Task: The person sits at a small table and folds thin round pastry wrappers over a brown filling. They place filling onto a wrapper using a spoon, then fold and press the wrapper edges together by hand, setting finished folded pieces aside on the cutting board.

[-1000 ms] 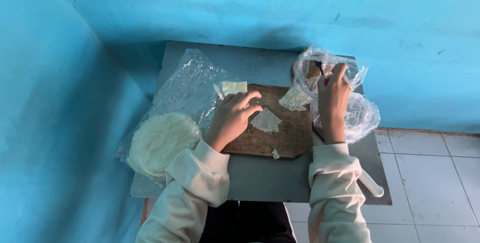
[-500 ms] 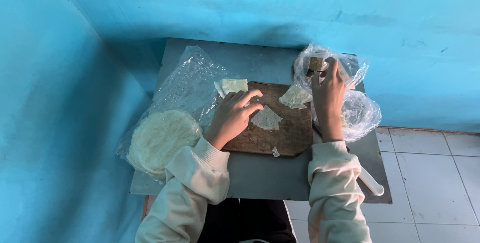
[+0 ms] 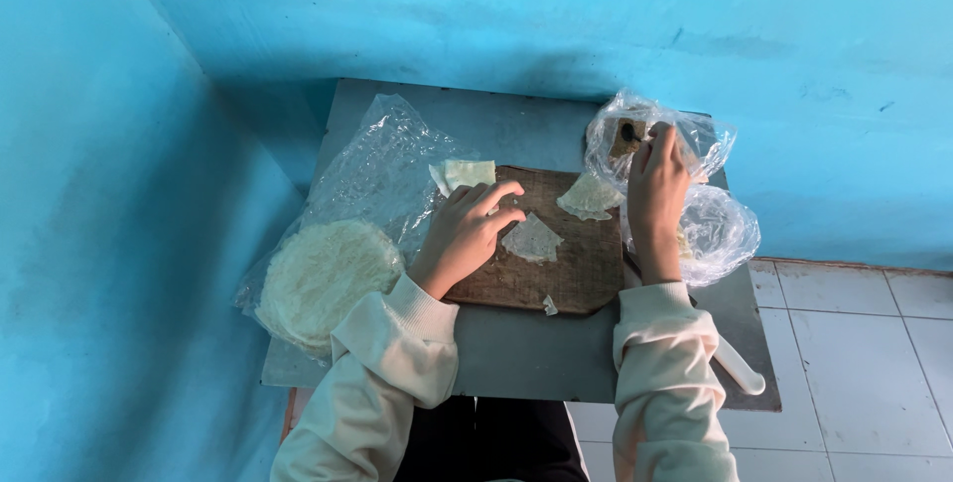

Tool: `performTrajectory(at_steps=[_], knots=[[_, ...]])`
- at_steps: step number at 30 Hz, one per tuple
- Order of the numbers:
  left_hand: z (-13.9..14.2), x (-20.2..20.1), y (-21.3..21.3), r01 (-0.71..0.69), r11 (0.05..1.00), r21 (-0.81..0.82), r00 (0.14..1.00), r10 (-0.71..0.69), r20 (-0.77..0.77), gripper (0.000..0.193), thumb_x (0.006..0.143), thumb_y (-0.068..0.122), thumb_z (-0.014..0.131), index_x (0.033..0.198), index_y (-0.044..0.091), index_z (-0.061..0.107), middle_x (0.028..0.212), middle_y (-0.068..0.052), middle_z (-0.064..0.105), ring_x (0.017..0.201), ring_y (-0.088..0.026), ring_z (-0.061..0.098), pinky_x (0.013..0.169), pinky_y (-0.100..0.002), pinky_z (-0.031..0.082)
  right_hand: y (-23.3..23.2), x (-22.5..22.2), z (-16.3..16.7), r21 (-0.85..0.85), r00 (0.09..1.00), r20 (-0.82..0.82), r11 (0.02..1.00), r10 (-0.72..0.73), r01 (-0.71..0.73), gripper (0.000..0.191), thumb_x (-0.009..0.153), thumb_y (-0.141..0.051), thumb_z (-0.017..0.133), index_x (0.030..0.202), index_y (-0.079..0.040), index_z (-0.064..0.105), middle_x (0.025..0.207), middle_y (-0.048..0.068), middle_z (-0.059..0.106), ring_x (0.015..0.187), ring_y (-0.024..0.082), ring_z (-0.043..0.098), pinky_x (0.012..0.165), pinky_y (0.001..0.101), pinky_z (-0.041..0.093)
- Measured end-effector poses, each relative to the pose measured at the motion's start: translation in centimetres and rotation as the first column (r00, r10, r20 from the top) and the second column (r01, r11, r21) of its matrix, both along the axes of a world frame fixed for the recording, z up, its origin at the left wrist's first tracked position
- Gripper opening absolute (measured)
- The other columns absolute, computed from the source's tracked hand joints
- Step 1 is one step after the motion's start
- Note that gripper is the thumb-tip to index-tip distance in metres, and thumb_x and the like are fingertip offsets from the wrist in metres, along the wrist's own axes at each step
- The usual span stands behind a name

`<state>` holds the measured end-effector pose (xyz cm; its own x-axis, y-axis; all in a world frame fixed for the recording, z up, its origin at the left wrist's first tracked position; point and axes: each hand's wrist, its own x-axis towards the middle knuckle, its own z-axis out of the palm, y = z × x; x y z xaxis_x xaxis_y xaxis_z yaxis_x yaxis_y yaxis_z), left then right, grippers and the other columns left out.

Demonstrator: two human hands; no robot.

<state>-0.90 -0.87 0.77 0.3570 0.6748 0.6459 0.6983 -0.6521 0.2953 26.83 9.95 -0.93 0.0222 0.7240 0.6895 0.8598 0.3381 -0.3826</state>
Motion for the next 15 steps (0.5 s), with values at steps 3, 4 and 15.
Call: performTrajectory(at_steps=[3,4,15], knots=[[0.0,-0.1,0.0,0.015,1.000,0.003,1.000,-0.015,0.000,0.022,0.081,-0.007,0.066,0.092,0.011,0.073,0.122,0.004,0.064,0.090,-0.016,0.065,0.085,-0.035,0.051,0.0,-0.3,0.0,-0.015,1.000,-0.012,1.000,-0.007,0.007,0.013,0.103,0.005,0.056,0.113,0.002,0.049,0.096,0.021,0.071,0.068,0.031,0.071,0.053,0.0386,0.058],[0.0,-0.1,0.0,0.016,1.000,0.006,1.000,-0.016,0.000,0.022,0.082,-0.007,0.066,0.092,0.011,0.073,0.123,0.004,0.064,0.091,-0.016,0.065,0.085,-0.035,0.051,0.0,-0.5,0.0,-0.034,0.999,-0.030,0.999,-0.017,0.016,0.014,0.102,0.006,0.055,0.113,0.002,0.049,0.091,0.020,0.071,0.066,0.029,0.071,0.051,0.0373,0.057],[0.1,-0.1,0.0,0.008,1.000,0.000,1.000,-0.008,0.002,0.022,0.081,-0.008,0.066,0.091,0.011,0.073,0.122,0.005,0.064,0.090,-0.016,0.065,0.084,-0.035,0.051,-0.3,-1.4,0.2,-0.099,0.982,-0.188,0.995,-0.016,-0.003,0.023,0.093,0.008,0.061,0.112,0.000,0.051,0.072,0.012,0.069,0.058,0.020,0.067,0.052,0.0352,0.055]])
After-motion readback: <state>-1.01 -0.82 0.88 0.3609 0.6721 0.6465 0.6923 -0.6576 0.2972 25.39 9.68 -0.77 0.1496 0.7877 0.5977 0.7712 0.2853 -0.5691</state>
